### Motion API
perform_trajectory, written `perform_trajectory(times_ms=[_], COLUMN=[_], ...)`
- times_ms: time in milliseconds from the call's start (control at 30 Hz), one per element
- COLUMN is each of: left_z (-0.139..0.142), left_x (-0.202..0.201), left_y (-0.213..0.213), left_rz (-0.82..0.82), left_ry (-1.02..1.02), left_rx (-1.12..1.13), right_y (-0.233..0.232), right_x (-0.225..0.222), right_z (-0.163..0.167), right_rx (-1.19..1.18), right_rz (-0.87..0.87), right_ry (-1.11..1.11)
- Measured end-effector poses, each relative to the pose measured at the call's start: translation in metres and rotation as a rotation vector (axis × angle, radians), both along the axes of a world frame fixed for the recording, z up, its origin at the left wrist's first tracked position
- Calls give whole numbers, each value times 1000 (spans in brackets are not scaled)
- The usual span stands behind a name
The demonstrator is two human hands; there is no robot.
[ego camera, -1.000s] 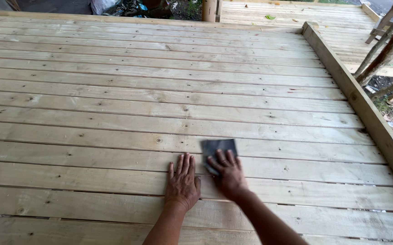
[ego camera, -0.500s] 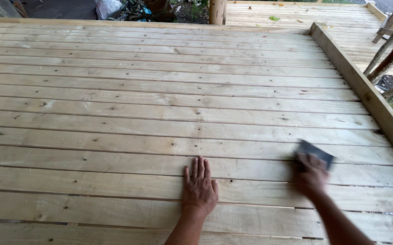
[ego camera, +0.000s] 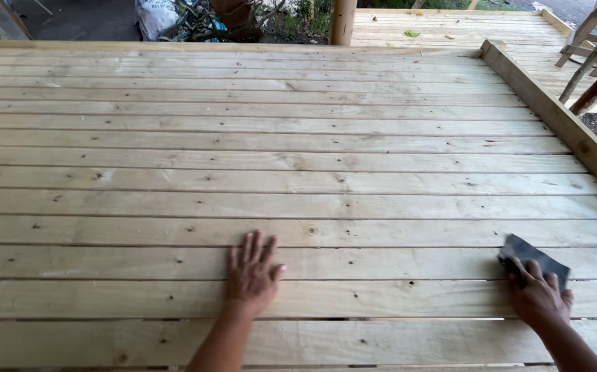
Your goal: The person sands a wooden deck surface using a sanding block held in the right hand while the left hand stabilizes the planks. The person moves the sanding block back and forth along the grain of the wood across multiple planks.
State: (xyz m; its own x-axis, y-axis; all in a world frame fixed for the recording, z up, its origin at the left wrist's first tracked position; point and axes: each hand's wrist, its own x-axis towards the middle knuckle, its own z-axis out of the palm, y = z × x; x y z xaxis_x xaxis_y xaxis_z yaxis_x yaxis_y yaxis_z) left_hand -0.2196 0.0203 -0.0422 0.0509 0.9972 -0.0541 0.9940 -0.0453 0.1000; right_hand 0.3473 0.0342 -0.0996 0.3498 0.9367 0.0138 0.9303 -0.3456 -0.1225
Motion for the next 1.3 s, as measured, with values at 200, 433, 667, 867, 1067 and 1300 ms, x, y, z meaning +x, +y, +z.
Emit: perform_trajectory(times_ms=[200,433,667,867,1067,1300], left_z=[-13,-17,6,23,16,9], left_x=[-43,-36,-27,-23,-26,-27], left_y=[10,10,4,2,3,3], left_rz=[33,30,63,68,64,66], left_ry=[1,-36,-63,-68,-57,-43], left_rx=[-62,49,-116,-199,-156,-118], right_y=[16,2,-6,34,60,58], right_x=[-182,-386,-129,-203,-396,-195], right_z=[-22,-36,-8,-29,-47,-1], right_rx=[181,73,102,275,166,102], right_rz=[224,739,187,161,796,398], right_ry=[27,127,-28,1,197,31])
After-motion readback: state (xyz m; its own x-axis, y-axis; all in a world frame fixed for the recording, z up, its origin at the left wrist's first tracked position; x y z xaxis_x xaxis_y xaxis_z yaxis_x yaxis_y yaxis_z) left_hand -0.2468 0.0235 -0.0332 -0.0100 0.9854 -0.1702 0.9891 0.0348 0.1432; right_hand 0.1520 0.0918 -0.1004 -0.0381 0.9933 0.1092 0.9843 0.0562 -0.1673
